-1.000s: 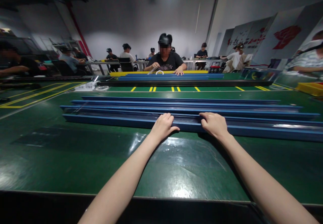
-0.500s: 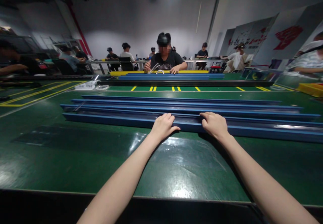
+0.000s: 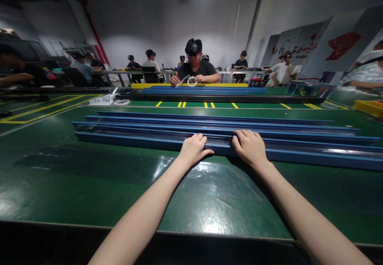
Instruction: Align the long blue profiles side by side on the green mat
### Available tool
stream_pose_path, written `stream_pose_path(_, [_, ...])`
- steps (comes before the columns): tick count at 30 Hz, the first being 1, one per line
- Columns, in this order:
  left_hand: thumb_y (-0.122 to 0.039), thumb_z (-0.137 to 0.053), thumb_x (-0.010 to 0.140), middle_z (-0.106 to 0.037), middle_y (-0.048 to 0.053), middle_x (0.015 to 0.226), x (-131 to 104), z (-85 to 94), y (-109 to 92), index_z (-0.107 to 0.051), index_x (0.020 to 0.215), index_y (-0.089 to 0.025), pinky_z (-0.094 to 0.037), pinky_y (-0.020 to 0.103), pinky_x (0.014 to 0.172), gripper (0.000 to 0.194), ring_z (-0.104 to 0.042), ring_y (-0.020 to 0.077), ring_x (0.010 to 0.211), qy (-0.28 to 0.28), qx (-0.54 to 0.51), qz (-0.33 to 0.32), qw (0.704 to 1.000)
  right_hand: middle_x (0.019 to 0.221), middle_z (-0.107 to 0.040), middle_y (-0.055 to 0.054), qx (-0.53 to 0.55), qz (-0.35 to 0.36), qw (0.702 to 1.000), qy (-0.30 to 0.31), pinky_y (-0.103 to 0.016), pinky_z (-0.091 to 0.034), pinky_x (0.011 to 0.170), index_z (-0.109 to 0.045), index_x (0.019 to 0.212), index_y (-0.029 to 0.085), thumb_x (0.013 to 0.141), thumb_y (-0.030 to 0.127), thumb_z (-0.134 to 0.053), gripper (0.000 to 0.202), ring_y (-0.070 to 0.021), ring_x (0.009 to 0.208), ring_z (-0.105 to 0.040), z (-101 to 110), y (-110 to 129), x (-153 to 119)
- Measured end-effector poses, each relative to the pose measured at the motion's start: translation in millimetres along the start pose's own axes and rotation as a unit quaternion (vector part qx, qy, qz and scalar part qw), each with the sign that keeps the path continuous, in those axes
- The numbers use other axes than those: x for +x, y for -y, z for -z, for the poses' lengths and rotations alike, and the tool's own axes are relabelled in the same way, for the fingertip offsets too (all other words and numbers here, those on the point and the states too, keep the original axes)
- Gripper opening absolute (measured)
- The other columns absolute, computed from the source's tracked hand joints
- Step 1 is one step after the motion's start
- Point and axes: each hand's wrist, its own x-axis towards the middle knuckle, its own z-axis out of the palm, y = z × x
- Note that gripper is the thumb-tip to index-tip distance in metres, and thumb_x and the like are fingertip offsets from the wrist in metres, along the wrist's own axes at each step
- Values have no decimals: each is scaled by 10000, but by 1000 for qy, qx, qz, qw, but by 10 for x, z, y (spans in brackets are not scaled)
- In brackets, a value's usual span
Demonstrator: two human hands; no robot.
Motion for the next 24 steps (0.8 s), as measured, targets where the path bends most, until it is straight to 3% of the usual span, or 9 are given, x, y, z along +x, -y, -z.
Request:
stream_pose_path(3, [-561,-502,723,-562,28,859,5,-10,-1,-503,803,-173,-403,257,645,396,-525,176,833,-2,5,-3,1000,1001,-615,-83,40,36,998,-16,-274,-312,806,-577,1012,136,854,301,-285,370,-175,914,-525,-24,130,10])
stream_pose_path(6, [-564,-502,722,-564,28,854,7,-28,-1,-506,806,-174,-406,259,648,399,-528,177,828,-11,8,-3,1000,1025,-611,-80,58,35,998,15,-244,-331,785,-560,1051,137,865,324,-266,396,-160,915,-532,-65,216,23])
stream_pose_path(10, [-569,-501,720,-566,28,841,7,-49,4,-507,804,-172,-408,260,650,405,-531,179,822,-17,7,-4,1000,921,-641,-54,47,-1,997,62,-240,-343,667,-597,952,183,871,345,-242,399,-150,813,-564,-69,245,50])
stream_pose_path(19, [-570,-481,730,-568,35,843,8,-41,17,-505,806,-165,-398,262,650,413,-531,177,819,-10,11,-20,1000,783,-665,-39,38,-26,997,56,-245,-259,527,-607,739,184,857,335,-246,409,-144,686,-582,-21,249,87])
stream_pose_path(24, [-574,-475,724,-574,38,821,0,-23,6,-506,815,-159,-378,265,647,426,-529,176,794,7,14,-43,999,802,-675,-43,21,-48,997,59,-242,-239,497,-628,735,191,840,316,-264,400,-155,673,-591,-19,199,82])
